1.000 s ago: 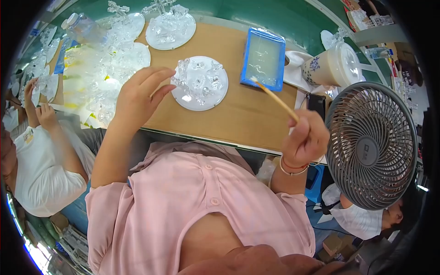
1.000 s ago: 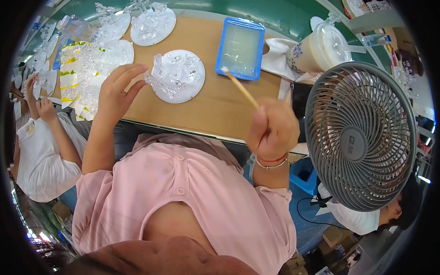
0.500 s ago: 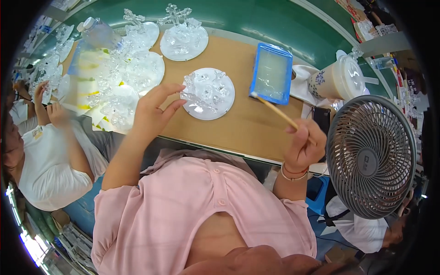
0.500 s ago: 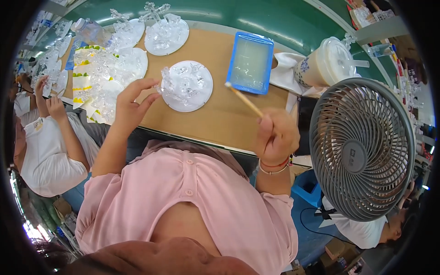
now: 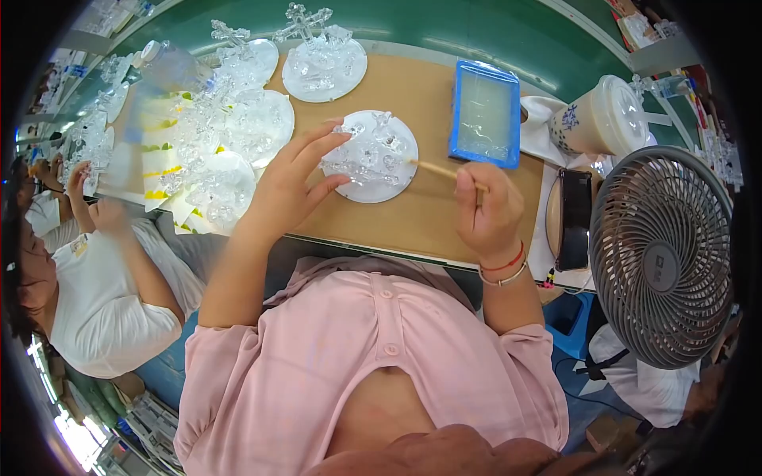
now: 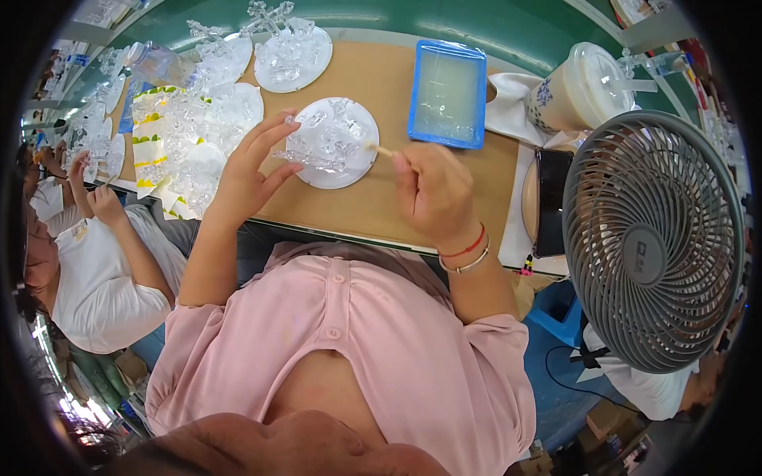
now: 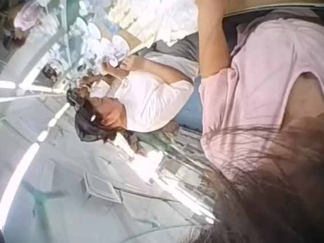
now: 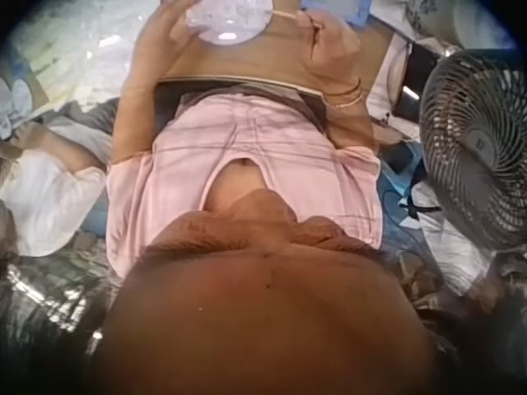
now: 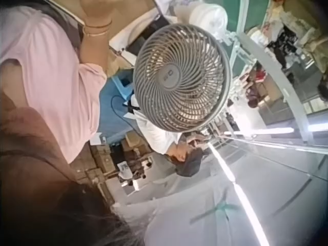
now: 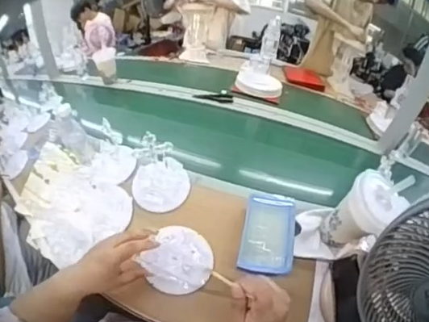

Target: Using a brush to apply adhesive to small decorative plastic components and assembling them onto a circular base.

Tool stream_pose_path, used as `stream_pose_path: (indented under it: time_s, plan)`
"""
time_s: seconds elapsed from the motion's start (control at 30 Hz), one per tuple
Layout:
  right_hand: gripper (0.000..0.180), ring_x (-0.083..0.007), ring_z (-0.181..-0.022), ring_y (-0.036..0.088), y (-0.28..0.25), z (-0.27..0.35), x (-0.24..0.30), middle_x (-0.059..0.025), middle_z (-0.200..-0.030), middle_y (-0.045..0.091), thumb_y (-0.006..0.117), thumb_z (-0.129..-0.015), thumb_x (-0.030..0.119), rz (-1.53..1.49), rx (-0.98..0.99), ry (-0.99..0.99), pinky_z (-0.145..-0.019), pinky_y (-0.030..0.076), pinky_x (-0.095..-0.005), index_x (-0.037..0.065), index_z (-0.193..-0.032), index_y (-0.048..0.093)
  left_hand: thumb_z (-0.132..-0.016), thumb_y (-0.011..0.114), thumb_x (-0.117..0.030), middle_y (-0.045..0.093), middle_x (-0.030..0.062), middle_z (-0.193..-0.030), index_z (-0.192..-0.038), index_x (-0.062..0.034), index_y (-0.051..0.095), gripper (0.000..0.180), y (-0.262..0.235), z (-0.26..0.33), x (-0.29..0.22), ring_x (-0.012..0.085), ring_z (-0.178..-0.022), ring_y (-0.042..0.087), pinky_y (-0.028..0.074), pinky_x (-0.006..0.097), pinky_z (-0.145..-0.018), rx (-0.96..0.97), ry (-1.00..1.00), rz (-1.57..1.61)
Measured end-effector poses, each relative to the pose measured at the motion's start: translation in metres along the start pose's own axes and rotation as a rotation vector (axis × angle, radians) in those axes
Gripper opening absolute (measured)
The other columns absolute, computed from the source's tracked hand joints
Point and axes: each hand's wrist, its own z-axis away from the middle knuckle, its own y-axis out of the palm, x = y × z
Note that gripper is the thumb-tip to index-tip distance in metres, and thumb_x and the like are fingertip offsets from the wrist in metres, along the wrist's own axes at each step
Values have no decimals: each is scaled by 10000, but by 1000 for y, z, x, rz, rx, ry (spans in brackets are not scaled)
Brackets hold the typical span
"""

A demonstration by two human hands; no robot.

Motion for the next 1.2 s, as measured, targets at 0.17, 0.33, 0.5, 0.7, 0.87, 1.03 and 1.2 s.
stream_pose_path:
  time_s: [0.17,0.33,0.5,0.7,0.87,1.03,1.2]
  plan:
    - [77,-235,-576,590,-6,5,10,-109,-716,603,600,-880,31,75,58,16,-540,471,-313,11,-910,532,-715,761,-89,551,79,-1281,-1149,-109,580,471,5,5,1,293,-1041,588,502,371,-829,-42,-15,-10]
    - [84,-218,-556,589,-4,8,19,-105,-720,615,600,-884,38,45,41,-6,-513,469,-289,10,-918,529,-662,774,-5,573,104,-1239,-1128,-89,586,509,7,9,-2,303,-1114,570,486,365,-896,-64,-42,65]
    - [69,-217,-544,591,-3,12,33,-101,-682,606,578,-887,19,8,102,-47,-494,463,-281,12,-917,516,-634,811,-48,581,127,-1190,-1111,-79,604,520,12,17,-6,297,-1080,575,489,365,-876,-151,9,-25]
    - [58,-205,-539,586,8,11,37,-101,-636,584,545,-905,20,-109,138,-40,-489,451,-264,8,-931,494,-705,781,-170,592,83,-1130,-1143,-106,607,476,11,25,-14,277,-973,568,465,359,-783,-174,-42,77]
    - [48,-173,-530,563,1,20,32,-98,-653,584,525,-925,32,-134,92,100,-488,446,-258,9,-923,483,-807,694,-138,627,109,-1072,-1143,-86,611,350,-10,25,2,286,-944,594,489,356,-769,-39,-88,196]
    - [65,-155,-535,553,10,9,28,-105,-655,583,516,-941,53,-177,107,1,-486,440,-247,2,-930,477,-834,641,-19,670,99,-992,-1146,-72,625,317,-14,19,4,212,-854,647,504,298,-746,50,-47,134]
    - [89,-130,-558,549,2,15,19,-116,-702,608,506,-955,79,-129,111,96,-511,441,-231,-2,-935,475,-816,652,16,689,87,-917,-1017,-52,686,215,-17,19,3,152,-790,650,499,253,-693,72,-189,241]
